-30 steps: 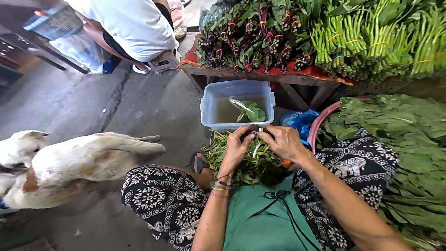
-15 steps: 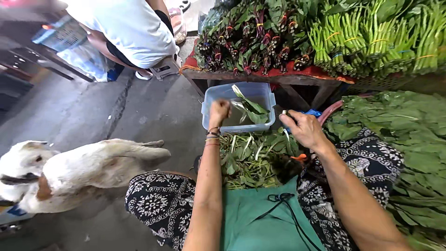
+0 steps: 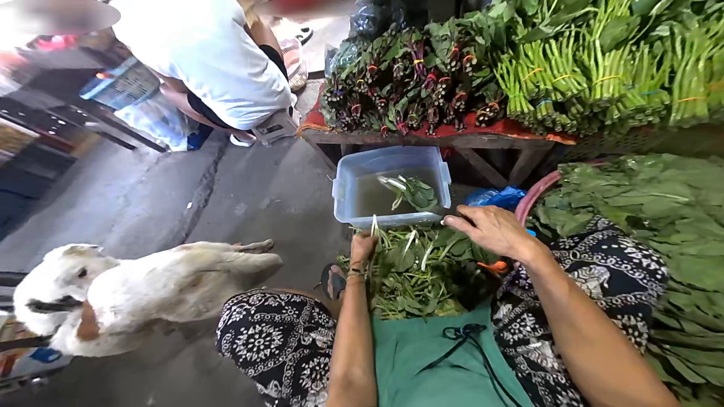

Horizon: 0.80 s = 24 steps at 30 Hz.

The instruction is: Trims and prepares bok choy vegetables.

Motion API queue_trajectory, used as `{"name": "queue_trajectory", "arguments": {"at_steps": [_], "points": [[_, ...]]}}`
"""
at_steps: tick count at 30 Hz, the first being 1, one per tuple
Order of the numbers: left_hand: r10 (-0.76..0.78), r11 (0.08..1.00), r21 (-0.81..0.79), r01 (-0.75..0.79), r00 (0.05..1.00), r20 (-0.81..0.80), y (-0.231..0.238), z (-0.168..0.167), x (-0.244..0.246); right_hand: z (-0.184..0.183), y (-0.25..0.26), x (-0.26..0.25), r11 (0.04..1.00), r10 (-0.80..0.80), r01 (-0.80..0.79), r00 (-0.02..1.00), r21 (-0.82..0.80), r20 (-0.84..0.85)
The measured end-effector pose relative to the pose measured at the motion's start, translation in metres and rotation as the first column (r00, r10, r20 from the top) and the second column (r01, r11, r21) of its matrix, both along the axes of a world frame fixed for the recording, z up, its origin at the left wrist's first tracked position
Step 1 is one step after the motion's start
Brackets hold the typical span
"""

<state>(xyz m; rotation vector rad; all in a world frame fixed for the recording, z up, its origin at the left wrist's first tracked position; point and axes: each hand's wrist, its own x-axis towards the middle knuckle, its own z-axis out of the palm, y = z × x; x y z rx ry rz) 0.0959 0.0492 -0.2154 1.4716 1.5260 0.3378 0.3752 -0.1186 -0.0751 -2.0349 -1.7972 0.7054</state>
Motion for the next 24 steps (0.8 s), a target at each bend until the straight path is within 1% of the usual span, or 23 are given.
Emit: {"name": "queue_trajectory", "arguments": {"at_steps": [1, 2, 3, 4, 6, 9, 13, 17, 20, 22, 24], "points": [[0.057, 0.998, -0.049, -0.047, 0.976, 0.211, -0.003, 0.017, -0.001, 0.0, 0.001, -0.001, 1.0, -0.004, 0.004, 1.0, 0.0, -0.002], [0.114, 0.989, -0.13, -0.066, 0.907, 0.405, -0.005, 0.033, -0.001, -0.001, 0.002, -0.001, 1.0, -0.009, 0.009, 1.0, 0.007, -0.01], [0.152, 0.978, -0.201, -0.048, 0.826, 0.543, -0.007, 0.046, -0.002, -0.001, 0.002, -0.002, 1.0, -0.017, 0.017, 1.0, 0.013, -0.022], [0.176, 0.968, -0.25, -0.017, 0.757, 0.629, -0.01, 0.057, -0.001, -0.001, 0.003, -0.002, 0.999, -0.026, 0.027, 0.999, 0.021, -0.031], [0.205, 0.955, -0.296, 0.027, 0.661, 0.722, -0.015, 0.074, 0.003, -0.003, 0.003, -0.001, 0.999, -0.036, 0.037, 0.998, 0.033, -0.045], [0.274, 0.931, -0.361, 0.046, 0.563, 0.779, -0.024, 0.086, 0.011, -0.005, 0.003, 0.0, 0.998, -0.054, 0.057, 0.997, 0.042, -0.057], [0.33, 0.893, -0.435, 0.114, 0.491, 0.806, -0.032, 0.087, 0.019, -0.005, 0.003, -0.001, 0.995, -0.093, 0.095, 0.993, 0.024, -0.072], [0.316, 0.877, -0.445, 0.181, 0.482, 0.817, -0.038, 0.088, 0.022, -0.003, 0.002, -0.001, 0.995, -0.099, 0.1, 0.993, 0.014, -0.061], [0.308, 0.881, -0.434, 0.187, 0.47, 0.827, -0.042, 0.09, 0.024, -0.001, 0.001, -0.002, 0.996, -0.09, 0.091, 0.992, 0.004, -0.085], [0.279, 0.901, -0.402, 0.164, 0.491, 0.826, -0.048, 0.095, 0.027, -0.001, 0.002, -0.002, 0.996, -0.081, 0.084, 0.985, 0.014, -0.149], [0.242, 0.913, -0.373, 0.163, 0.519, 0.82, -0.054, 0.1, 0.031, -0.004, 0.003, -0.005, 0.994, -0.08, 0.095, 0.964, 0.049, -0.252]]}}
